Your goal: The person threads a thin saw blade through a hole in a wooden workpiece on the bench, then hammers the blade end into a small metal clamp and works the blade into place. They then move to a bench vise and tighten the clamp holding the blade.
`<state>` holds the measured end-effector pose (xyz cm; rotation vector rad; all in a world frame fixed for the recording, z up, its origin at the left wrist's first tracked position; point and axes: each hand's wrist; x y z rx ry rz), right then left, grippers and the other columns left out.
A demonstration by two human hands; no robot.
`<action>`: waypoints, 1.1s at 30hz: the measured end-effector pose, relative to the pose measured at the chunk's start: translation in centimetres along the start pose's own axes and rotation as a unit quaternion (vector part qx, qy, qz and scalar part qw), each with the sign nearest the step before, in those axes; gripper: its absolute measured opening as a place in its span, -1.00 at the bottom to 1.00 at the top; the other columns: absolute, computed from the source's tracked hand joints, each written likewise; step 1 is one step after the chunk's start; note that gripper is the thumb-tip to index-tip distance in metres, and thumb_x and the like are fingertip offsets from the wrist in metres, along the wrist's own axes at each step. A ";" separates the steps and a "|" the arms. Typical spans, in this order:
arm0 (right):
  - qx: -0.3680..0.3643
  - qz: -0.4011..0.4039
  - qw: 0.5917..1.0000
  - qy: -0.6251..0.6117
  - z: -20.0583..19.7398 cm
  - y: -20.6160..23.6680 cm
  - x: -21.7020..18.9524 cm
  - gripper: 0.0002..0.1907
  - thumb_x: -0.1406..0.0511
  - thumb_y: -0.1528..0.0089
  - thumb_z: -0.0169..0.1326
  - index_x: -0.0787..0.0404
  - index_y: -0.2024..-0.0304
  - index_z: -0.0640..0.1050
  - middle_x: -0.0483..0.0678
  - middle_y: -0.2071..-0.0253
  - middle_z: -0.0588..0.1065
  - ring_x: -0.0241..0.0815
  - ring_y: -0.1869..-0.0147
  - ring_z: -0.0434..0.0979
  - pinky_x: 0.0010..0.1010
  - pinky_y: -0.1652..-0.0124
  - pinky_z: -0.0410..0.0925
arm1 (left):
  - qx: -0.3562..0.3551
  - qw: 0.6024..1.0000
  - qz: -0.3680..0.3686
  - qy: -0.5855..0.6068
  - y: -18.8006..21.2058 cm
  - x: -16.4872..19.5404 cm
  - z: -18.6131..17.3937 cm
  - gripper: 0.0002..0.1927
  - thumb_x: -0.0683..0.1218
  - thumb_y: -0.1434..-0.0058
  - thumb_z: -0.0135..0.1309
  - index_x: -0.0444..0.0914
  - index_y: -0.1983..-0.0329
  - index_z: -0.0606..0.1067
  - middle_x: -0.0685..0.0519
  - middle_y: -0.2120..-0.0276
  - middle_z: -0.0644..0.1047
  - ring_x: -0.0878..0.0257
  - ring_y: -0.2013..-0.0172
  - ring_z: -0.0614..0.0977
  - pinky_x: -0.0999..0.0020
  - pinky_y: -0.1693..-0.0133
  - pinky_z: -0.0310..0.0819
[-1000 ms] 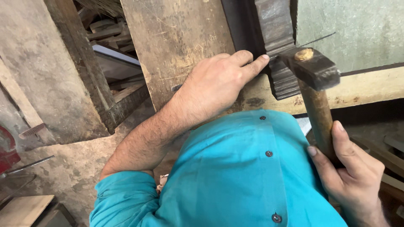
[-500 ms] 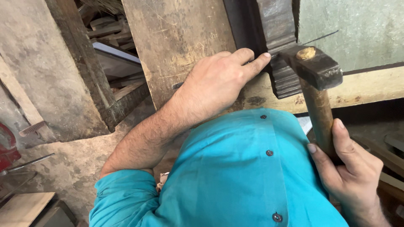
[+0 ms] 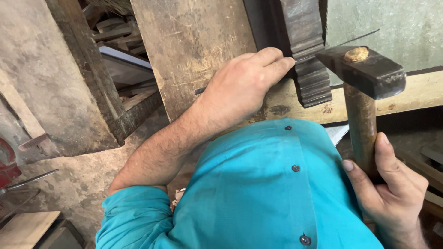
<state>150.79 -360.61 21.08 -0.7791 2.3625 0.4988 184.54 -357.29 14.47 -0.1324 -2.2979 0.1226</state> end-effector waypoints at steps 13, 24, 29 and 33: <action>0.003 -0.058 0.998 -0.023 0.5 0.0 -0.2 -0.20 0.48 -0.27 0.28 0.29 -0.53 0.27 0.19 0.08 0.60 -0.20 0.13 0.67 -0.48 0.12 0.50 | 0.020 1.000 0.003 -0.007 -0.1 -0.2 0.8 -0.64 -0.25 -0.27 0.02 -0.31 -0.14 0.51 0.00 0.02 0.54 0.01 0.06 0.65 0.16 0.08 0.59; 0.011 -0.078 0.997 -0.013 0.8 -0.2 -0.2 -0.20 0.48 -0.30 0.28 0.26 -0.54 0.27 0.20 0.06 0.59 -0.18 0.10 0.66 -0.48 0.10 0.50 | 0.008 1.000 -0.005 -0.016 -0.2 -0.1 0.6 -0.65 -0.22 -0.26 0.03 -0.29 -0.13 0.51 0.00 0.04 0.52 0.00 0.09 0.65 0.15 0.11 0.59; -0.002 -0.019 1.000 -0.004 0.9 -0.1 -0.4 -0.24 0.51 -0.17 0.30 0.34 -0.40 0.32 0.20 0.18 0.60 -0.15 0.22 0.65 -0.38 0.18 0.48 | 0.009 1.000 -0.004 -0.024 -0.2 0.0 0.4 -0.65 -0.20 -0.26 0.04 -0.30 -0.13 0.51 0.00 0.05 0.52 0.02 0.08 0.64 0.15 0.10 0.59; 0.015 -0.063 0.998 -0.010 0.9 0.0 -0.3 -0.22 0.47 -0.27 0.28 0.25 -0.51 0.29 0.18 0.10 0.58 -0.19 0.14 0.64 -0.44 0.13 0.48 | 0.005 0.999 -0.003 -0.032 -0.2 0.0 0.4 -0.64 -0.19 -0.25 0.04 -0.30 -0.12 0.51 0.01 0.05 0.52 0.03 0.07 0.64 0.15 0.10 0.59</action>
Point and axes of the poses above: each hand's wrist, its own y-axis away from the middle knuckle, its own z-axis out of the palm, x = y × z
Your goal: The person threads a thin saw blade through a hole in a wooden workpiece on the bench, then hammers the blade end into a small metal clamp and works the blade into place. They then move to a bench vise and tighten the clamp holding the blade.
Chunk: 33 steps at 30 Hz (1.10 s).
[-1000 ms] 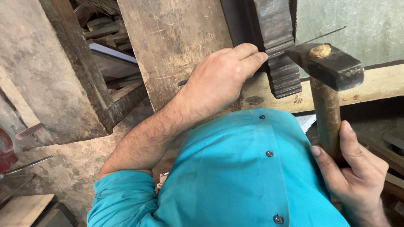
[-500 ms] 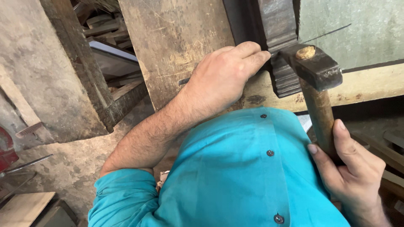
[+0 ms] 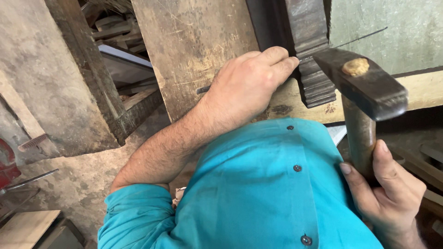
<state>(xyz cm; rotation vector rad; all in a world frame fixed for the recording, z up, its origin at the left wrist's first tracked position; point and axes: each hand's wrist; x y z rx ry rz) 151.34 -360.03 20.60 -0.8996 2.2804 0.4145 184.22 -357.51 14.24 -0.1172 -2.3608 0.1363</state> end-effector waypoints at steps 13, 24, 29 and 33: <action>-0.014 0.042 0.999 0.006 0.0 -0.4 -0.1 -0.23 0.49 -0.18 0.30 0.30 -0.42 0.31 0.16 0.23 0.59 -0.19 0.27 0.62 -0.38 0.21 0.47 | -0.015 1.000 -0.016 -0.005 -0.1 0.3 -0.3 -0.62 -0.20 -0.24 0.03 -0.29 -0.15 0.52 0.01 0.10 0.50 0.02 0.15 0.63 0.14 0.15 0.57; -0.015 0.075 0.997 0.023 -0.2 -0.3 0.1 -0.24 0.49 -0.15 0.33 0.39 -0.39 0.36 0.18 0.28 0.59 -0.20 0.31 0.61 -0.39 0.23 0.46 | -0.002 1.000 -0.019 -0.021 0.0 0.1 -0.5 -0.61 -0.20 -0.25 0.07 -0.22 -0.17 0.53 -0.04 0.13 0.50 -0.01 0.19 0.63 0.11 0.19 0.56; -0.001 0.028 1.000 0.004 -0.4 0.1 0.1 -0.25 0.47 -0.26 0.30 0.34 -0.47 0.31 0.20 0.08 0.59 -0.18 0.12 0.65 -0.47 0.09 0.48 | 0.011 0.999 -0.034 0.026 0.1 -0.3 0.0 -0.55 -0.14 -0.24 0.22 -0.35 -0.18 0.47 -0.08 0.17 0.55 -0.07 0.16 0.63 0.07 0.13 0.54; -0.001 0.044 0.999 -0.023 -0.5 0.2 0.2 -0.21 0.48 -0.22 0.28 0.35 -0.47 0.28 0.16 0.10 0.60 -0.19 0.13 0.66 -0.47 0.13 0.49 | 0.010 0.998 -0.055 0.031 0.1 -0.6 0.8 -0.51 -0.09 -0.21 0.27 -0.41 -0.13 0.45 -0.12 0.15 0.59 -0.09 0.11 0.63 0.06 0.06 0.54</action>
Point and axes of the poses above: each hand's wrist, its own y-axis away from the middle knuckle, its own z-axis out of the palm, x = y × z
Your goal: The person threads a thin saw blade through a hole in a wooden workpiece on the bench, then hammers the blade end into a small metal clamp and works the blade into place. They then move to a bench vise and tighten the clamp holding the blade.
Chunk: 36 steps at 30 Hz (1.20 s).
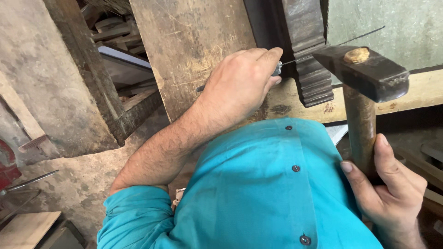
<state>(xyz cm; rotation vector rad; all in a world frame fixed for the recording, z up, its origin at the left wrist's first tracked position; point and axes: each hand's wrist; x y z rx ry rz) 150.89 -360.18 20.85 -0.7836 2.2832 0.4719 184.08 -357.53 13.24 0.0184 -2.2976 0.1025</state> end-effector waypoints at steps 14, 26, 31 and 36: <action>-0.007 -0.040 0.999 0.014 0.3 -0.5 -0.1 -0.21 0.47 -0.27 0.28 0.33 -0.51 0.28 0.21 0.04 0.59 -0.18 0.09 0.66 -0.46 0.09 0.51 | -0.014 1.000 -0.003 -0.017 -0.9 0.4 0.8 -0.68 -0.08 -0.21 0.27 -0.36 0.11 0.46 -0.11 0.27 0.56 -0.09 0.18 0.63 0.04 0.14 0.54; 0.017 -0.032 0.999 -0.009 0.6 -0.3 -0.1 -0.24 0.50 -0.24 0.29 0.37 -0.45 0.30 0.20 0.06 0.59 -0.21 0.15 0.65 -0.46 0.13 0.49 | -0.012 1.000 -0.001 -0.029 -1.1 0.6 0.6 -0.68 -0.09 -0.18 0.27 -0.35 0.11 0.47 -0.11 0.25 0.56 -0.08 0.18 0.63 0.06 0.14 0.55; -0.010 0.004 1.000 0.012 0.7 -0.4 0.0 -0.23 0.52 -0.17 0.31 0.37 -0.40 0.33 0.22 0.16 0.60 -0.17 0.20 0.64 -0.40 0.19 0.50 | -0.010 0.999 -0.003 -0.031 -1.2 0.6 0.6 -0.67 -0.10 -0.17 0.26 -0.36 0.07 0.48 -0.10 0.25 0.56 -0.07 0.18 0.63 0.06 0.15 0.55; -0.004 -0.046 0.999 0.007 0.7 -0.4 -0.3 -0.22 0.48 -0.28 0.28 0.30 -0.51 0.28 0.21 0.05 0.59 -0.17 0.08 0.66 -0.45 0.09 0.50 | -0.021 0.999 -0.005 -0.047 -1.2 0.6 0.7 -0.67 -0.09 -0.20 0.25 -0.36 0.06 0.49 -0.09 0.23 0.57 -0.05 0.15 0.64 0.08 0.12 0.56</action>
Point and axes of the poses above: each hand's wrist, its own y-axis away from the middle knuckle, its own z-axis out of the palm, x = y × z
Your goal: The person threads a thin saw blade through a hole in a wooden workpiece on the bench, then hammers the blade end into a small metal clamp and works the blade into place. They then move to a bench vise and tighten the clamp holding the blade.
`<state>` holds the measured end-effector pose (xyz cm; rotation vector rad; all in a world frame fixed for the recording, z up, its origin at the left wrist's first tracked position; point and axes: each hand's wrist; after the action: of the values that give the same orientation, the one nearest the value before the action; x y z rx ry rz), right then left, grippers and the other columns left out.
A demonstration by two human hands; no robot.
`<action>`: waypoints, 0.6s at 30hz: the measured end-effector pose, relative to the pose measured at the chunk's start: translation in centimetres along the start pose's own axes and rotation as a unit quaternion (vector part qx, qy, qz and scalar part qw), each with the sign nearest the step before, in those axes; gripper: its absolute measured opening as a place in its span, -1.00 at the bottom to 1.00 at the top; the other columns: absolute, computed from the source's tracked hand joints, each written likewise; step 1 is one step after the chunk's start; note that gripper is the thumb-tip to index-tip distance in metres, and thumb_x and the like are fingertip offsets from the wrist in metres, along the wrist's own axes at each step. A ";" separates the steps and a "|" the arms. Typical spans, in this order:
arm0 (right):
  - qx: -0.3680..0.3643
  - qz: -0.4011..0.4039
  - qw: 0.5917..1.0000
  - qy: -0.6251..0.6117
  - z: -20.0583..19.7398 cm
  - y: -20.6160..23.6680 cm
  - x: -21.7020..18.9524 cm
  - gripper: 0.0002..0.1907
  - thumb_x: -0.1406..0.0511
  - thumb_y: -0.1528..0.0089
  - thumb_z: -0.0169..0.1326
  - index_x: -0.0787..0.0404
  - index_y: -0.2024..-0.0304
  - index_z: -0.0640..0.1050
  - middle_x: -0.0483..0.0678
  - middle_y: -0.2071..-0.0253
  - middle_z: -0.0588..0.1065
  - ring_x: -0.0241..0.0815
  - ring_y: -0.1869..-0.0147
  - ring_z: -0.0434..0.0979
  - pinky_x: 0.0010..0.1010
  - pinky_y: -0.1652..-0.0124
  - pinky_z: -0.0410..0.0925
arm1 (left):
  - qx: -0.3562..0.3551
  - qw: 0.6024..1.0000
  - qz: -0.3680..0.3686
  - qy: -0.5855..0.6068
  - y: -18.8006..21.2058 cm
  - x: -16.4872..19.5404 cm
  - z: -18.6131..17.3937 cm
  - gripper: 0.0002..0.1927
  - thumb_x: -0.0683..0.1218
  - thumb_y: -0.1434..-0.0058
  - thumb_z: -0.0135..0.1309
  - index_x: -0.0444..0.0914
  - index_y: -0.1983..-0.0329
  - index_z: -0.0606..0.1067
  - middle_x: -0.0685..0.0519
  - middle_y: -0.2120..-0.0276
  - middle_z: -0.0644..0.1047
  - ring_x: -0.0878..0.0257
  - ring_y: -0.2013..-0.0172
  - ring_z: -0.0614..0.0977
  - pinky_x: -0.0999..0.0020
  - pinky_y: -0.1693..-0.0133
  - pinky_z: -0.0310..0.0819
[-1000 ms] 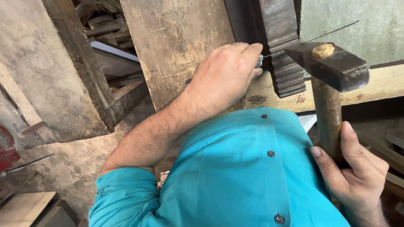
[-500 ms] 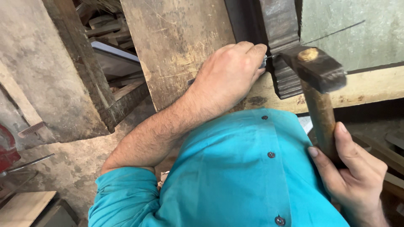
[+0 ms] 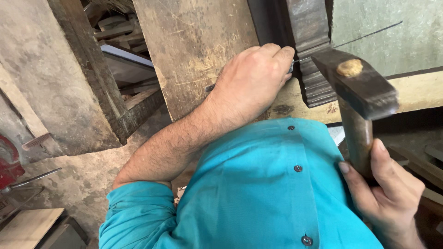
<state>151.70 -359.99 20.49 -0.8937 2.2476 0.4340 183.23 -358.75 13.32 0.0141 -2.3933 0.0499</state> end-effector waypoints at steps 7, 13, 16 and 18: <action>0.010 0.026 0.999 0.027 -0.1 -0.2 -0.3 -0.23 0.50 -0.20 0.30 0.34 -0.43 0.33 0.23 0.10 0.59 -0.14 0.14 0.64 -0.42 0.17 0.48 | 0.016 1.000 0.002 0.005 0.1 0.1 0.1 -0.65 -0.10 -0.18 0.25 -0.36 0.03 0.49 -0.09 0.23 0.57 -0.05 0.17 0.63 0.08 0.15 0.56; 0.000 0.027 1.000 0.013 0.0 0.0 0.1 -0.23 0.50 -0.21 0.30 0.33 -0.45 0.32 0.22 0.08 0.59 -0.18 0.16 0.65 -0.45 0.16 0.48 | 0.027 1.000 0.002 0.009 0.1 0.1 0.2 -0.67 -0.11 -0.20 0.22 -0.36 0.04 0.48 -0.09 0.24 0.56 -0.05 0.18 0.63 0.08 0.16 0.56; 0.009 0.020 1.000 0.010 0.0 0.1 0.1 -0.22 0.49 -0.26 0.29 0.30 -0.50 0.30 0.21 0.07 0.59 -0.19 0.13 0.66 -0.45 0.11 0.49 | 0.010 1.000 -0.012 0.002 0.0 0.1 0.2 -0.70 -0.09 -0.18 0.23 -0.33 0.10 0.49 -0.09 0.25 0.56 -0.06 0.19 0.63 0.07 0.17 0.55; 0.004 0.027 1.000 -0.006 0.0 0.1 0.1 -0.22 0.49 -0.27 0.28 0.28 -0.51 0.29 0.19 0.07 0.59 -0.20 0.12 0.66 -0.47 0.10 0.50 | 0.009 1.000 -0.012 0.001 0.1 0.2 0.1 -0.73 -0.10 -0.20 0.23 -0.31 0.11 0.48 -0.07 0.24 0.56 -0.05 0.16 0.64 0.07 0.14 0.56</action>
<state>151.57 -359.94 20.39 -0.8260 2.2642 0.4528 183.06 -358.67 13.37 0.0514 -2.3909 0.0603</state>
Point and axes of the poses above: each hand's wrist, its own y-axis away from the middle knuckle, its own z-axis out of the palm, x = y × z
